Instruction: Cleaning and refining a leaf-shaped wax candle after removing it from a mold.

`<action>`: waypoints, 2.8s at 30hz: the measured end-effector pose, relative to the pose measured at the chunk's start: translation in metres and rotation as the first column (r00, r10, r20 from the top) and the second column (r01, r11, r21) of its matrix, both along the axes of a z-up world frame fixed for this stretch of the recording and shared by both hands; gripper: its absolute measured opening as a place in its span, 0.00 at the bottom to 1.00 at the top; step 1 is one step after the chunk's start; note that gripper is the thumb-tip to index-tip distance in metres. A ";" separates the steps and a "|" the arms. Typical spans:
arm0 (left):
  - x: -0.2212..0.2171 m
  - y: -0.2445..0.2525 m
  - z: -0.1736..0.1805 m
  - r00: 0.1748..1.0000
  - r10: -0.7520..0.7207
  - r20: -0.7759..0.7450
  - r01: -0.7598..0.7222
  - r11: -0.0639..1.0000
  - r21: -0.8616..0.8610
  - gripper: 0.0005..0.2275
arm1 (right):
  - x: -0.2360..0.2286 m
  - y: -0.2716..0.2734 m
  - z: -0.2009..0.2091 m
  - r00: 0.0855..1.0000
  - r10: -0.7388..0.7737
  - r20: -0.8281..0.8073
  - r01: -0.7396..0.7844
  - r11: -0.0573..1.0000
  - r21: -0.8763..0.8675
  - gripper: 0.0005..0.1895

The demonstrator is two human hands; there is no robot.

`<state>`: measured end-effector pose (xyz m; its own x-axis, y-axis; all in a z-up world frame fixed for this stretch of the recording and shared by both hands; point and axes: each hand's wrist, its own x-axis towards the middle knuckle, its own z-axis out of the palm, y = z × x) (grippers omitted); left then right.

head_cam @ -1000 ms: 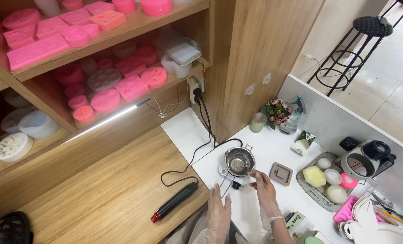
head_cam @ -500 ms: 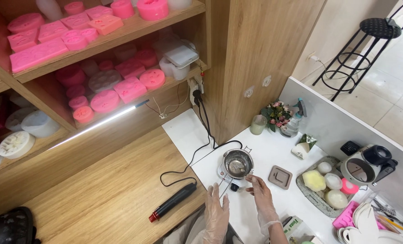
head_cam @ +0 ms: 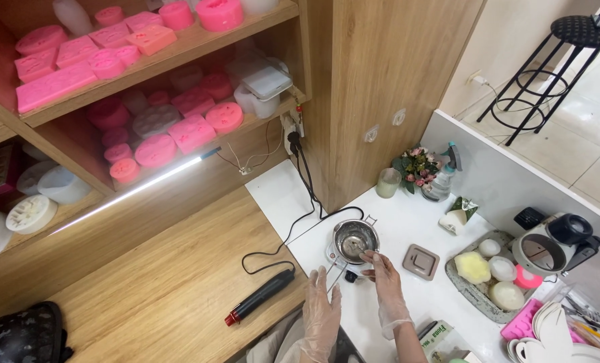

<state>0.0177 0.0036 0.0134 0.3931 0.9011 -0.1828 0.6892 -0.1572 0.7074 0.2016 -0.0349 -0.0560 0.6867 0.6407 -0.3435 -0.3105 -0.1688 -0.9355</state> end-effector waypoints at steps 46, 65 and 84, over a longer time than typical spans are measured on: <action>0.013 -0.010 -0.036 0.986 0.104 0.127 -0.125 0.978 0.168 0.30 | 0.033 0.009 -0.007 0.999 0.032 -0.003 -0.032 0.999 -0.001 0.28; 0.029 -0.001 -0.006 0.995 0.052 -0.082 -0.041 0.991 0.131 0.26 | 0.040 0.000 0.016 0.999 0.038 -0.014 -0.039 0.996 -0.076 0.31; 0.036 0.123 -0.086 0.811 -0.419 -0.409 0.300 0.897 -0.325 0.30 | 0.059 0.007 -0.020 0.986 -0.169 -0.006 0.169 0.986 -0.010 0.26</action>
<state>0.0542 0.1271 -0.0726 0.4971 0.6179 -0.6092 0.8672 -0.3302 0.3727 0.2603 -0.0276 -0.0762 0.7825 0.5126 -0.3535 -0.3412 -0.1219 -0.9320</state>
